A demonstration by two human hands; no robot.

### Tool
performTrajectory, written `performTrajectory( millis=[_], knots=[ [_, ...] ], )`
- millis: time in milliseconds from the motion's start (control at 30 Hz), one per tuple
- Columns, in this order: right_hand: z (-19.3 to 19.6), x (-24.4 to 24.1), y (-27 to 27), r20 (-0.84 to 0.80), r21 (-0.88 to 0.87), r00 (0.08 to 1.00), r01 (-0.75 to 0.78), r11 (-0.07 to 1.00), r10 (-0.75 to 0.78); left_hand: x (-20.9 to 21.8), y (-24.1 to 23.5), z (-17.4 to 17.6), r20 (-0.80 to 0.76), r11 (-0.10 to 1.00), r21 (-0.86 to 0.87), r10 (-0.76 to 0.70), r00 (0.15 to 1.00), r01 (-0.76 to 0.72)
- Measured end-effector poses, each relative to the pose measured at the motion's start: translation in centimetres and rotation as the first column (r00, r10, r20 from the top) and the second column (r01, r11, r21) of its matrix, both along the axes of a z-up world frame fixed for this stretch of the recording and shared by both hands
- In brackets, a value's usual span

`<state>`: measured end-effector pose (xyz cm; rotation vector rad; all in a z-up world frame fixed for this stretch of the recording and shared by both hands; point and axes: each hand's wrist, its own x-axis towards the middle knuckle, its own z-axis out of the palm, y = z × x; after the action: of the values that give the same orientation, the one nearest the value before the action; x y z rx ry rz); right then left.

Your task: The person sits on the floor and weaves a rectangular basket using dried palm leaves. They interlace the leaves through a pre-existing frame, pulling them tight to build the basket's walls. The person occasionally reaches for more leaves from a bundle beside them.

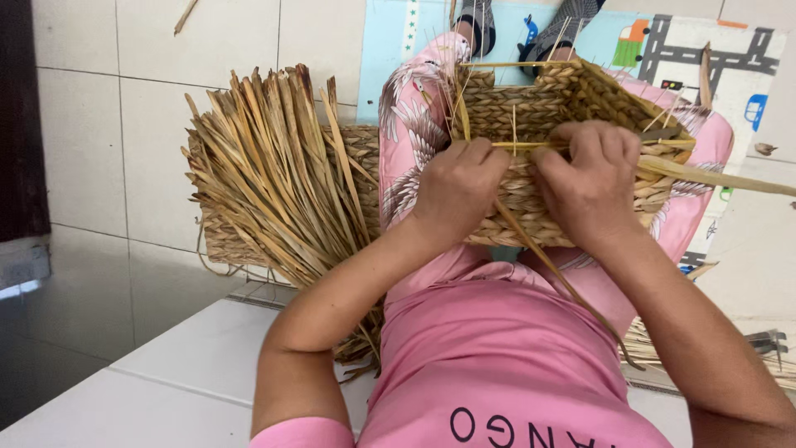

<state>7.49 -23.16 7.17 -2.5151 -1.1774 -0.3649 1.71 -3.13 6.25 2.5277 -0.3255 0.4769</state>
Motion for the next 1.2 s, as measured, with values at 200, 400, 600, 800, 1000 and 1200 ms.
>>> performTrajectory(
  millis=[200,400,600,800,1000,1200],
  knots=[
    [0.6,-1.3,-0.7,-0.416,-0.218,0.900,0.040,0.975,-0.130,0.1,-0.5,-0.8,-0.042,0.978,-0.173,0.108,0.993,-0.114],
    [4.2,-1.2,-1.2,-0.184,0.029,0.982,0.059,0.998,-0.052,0.4,0.9,0.4,0.128,0.996,0.025,-0.084,0.988,0.082],
    [1.7,-4.7,1.4,-0.280,0.021,0.960,-0.021,1.000,0.026,1.9,1.1,0.0,0.046,0.969,0.083,-0.238,0.970,0.233],
    [2.7,-1.5,-1.2,-0.211,-0.182,0.975,0.031,0.983,-0.069,3.2,1.9,0.8,-0.332,0.948,-0.223,-0.291,0.897,0.225],
    [4.1,0.7,0.7,0.162,0.074,0.987,-0.019,0.997,0.007,4.2,0.8,0.6,-0.491,0.980,-0.170,-0.172,0.854,0.100],
    [2.2,0.0,1.1,-0.323,0.130,0.946,0.023,0.991,0.021,2.0,1.7,-0.4,-0.280,0.961,-0.239,-0.209,0.937,0.143]
  ],
)
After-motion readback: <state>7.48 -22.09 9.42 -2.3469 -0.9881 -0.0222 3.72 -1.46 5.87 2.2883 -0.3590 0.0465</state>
